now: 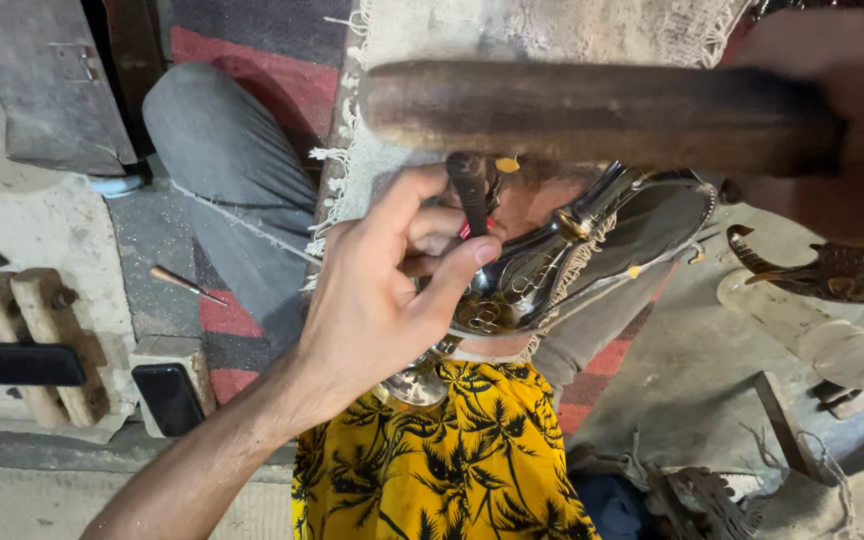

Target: The person sits on the floor with a brass ewer on their lap and hammers its surface using a punch and a wooden mallet, repositioning the punch repeatedly to work different spots on the vessel's body and neck while rotating the vessel.

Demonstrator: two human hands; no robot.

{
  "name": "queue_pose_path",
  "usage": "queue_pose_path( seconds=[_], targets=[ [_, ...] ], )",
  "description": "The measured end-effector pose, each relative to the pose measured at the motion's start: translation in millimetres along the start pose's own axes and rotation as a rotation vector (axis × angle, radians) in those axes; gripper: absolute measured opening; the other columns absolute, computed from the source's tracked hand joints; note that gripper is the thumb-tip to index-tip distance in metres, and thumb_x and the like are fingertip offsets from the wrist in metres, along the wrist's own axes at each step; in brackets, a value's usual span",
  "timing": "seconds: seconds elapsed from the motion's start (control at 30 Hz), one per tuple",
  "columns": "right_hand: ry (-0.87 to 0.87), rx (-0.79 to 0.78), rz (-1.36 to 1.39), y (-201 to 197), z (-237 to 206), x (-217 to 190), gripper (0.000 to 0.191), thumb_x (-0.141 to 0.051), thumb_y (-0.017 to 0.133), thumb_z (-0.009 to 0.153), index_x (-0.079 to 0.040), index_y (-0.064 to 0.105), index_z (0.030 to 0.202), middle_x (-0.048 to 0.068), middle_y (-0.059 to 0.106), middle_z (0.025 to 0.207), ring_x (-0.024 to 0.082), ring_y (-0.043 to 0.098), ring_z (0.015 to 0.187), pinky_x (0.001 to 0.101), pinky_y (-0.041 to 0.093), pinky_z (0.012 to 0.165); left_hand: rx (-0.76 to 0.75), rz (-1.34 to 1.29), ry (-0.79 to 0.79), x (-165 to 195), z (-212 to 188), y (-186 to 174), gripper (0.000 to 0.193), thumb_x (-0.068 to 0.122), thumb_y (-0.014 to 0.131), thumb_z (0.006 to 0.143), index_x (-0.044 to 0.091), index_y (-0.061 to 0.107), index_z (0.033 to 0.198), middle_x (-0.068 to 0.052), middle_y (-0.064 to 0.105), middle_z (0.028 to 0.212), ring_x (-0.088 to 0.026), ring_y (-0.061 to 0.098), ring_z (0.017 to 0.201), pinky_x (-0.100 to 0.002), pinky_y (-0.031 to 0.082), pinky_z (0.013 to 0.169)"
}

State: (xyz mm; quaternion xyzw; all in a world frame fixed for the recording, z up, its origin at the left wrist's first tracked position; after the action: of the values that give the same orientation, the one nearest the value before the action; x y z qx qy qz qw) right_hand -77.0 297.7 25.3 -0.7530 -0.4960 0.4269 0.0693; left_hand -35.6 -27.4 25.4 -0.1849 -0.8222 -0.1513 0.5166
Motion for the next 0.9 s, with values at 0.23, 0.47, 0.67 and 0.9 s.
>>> queue_pose_path(
  seconds=[0.23,0.47,0.67,0.9],
  targets=[
    [-0.050,0.064,-0.095,-9,-6,-25,0.025,-0.005,0.076,0.083,0.000,0.065,0.105,0.011,0.071,0.091,0.017,0.071,0.085,0.0296,0.055,0.072,-0.085,0.067,-0.051,13,10,-4,0.040,0.005,0.071,0.094,0.003,0.057,0.131,-0.008,0.082,0.103,-0.007,0.076,0.080,-0.022,0.057,0.050],
    [0.003,0.271,0.022,19,-52,-30,0.033,-0.006,0.081,0.080,0.001,0.062,0.105,0.010,0.070,0.096,0.015,0.071,0.092,0.0275,0.056,0.076,-0.261,0.115,0.145,15,17,-8,0.035,0.006,0.068,0.100,0.004,0.059,0.133,-0.011,0.080,0.108,-0.015,0.082,0.090,-0.027,0.066,0.066],
    [0.294,0.264,0.092,52,-108,15,0.008,-0.002,0.069,0.095,0.001,0.066,0.102,0.010,0.066,0.088,0.014,0.066,0.076,0.0313,0.047,0.056,-0.465,0.227,0.201,17,31,-10,0.040,0.011,0.070,0.096,0.014,0.060,0.135,-0.010,0.079,0.108,-0.019,0.073,0.062,-0.031,0.055,0.054],
    [0.259,0.599,1.023,112,-154,10,0.024,-0.005,0.072,0.107,0.000,0.061,0.086,0.011,0.064,0.075,0.014,0.062,0.063,0.0287,0.050,0.059,-0.749,0.296,0.342,17,46,-10,0.050,0.003,0.067,0.094,0.023,0.064,0.140,-0.011,0.079,0.102,-0.015,0.074,0.058,-0.034,0.056,0.048]
  ],
)
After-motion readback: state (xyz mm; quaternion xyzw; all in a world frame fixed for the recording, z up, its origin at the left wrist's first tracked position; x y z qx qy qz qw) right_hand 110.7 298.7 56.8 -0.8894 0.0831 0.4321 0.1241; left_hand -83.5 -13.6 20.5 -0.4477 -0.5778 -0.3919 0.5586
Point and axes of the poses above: each hand's wrist, its own z-axis towards the middle knuckle, its own y-axis out of the palm, x = y × z, the point moved 3 cm from there along z, towards the middle knuckle
